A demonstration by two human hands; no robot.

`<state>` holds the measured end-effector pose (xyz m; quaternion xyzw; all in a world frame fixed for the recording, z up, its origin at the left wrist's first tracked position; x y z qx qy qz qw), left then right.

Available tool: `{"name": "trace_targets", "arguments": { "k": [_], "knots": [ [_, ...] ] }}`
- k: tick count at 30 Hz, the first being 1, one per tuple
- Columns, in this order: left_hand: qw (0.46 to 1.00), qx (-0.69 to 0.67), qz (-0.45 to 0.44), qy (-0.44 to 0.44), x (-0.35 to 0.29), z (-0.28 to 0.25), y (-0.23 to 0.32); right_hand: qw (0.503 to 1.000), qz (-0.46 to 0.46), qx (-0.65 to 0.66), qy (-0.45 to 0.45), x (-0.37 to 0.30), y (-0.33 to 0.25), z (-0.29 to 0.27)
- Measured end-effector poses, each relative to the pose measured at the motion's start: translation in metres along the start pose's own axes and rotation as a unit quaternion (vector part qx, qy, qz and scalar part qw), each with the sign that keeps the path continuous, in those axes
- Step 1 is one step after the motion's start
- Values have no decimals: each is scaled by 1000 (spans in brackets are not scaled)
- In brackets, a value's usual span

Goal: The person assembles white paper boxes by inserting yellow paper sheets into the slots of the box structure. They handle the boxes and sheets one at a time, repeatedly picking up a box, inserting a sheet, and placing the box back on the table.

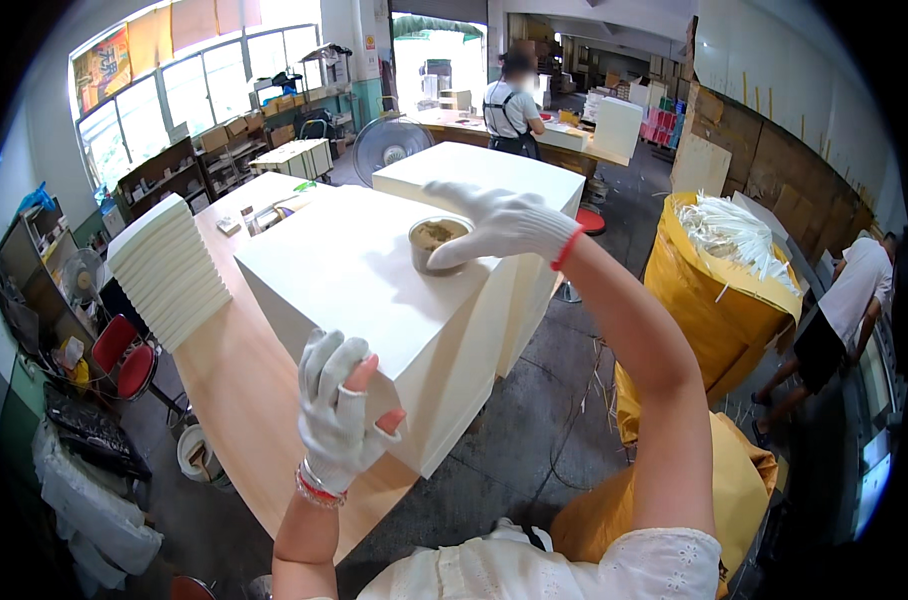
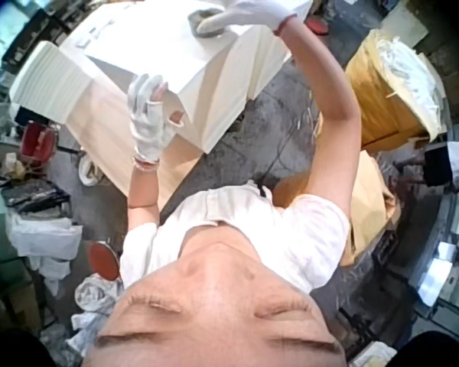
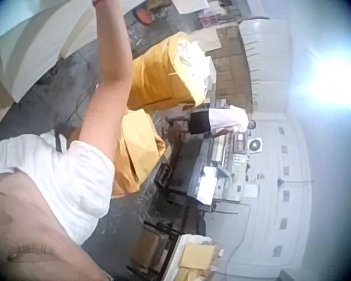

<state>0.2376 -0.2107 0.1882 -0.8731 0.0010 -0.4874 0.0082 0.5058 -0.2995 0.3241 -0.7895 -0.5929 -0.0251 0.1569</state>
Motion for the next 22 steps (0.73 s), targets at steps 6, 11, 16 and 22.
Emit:
{"name": "trace_targets", "arguments": {
  "k": [6, 11, 16, 22],
  "knots": [
    [999, -5, -42, 32, -4, 10, 2, 980, -75, -55, -178, 33, -10, 4],
    [996, -7, -84, 37, -9, 11, 4, 983, -131, -37, -119, 36, -12, 5],
    [955, -74, -205, 203, -36, 39, 12, 978, -185, -34, -92, 34, -18, 19],
    [740, -215, -536, 343, -210, 96, 5, 862, -279, 396, 150, -9, 63, 10]
  ]
}}
Point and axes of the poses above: each hand's wrist, its own x-axis towards the middle knuckle, its own z-axis out of the palm, y = z × x, the point moved 1 cm from there along x, towards the middle knuckle, and after that the axes turned 2 degrees about x, right-handed, at the moved point
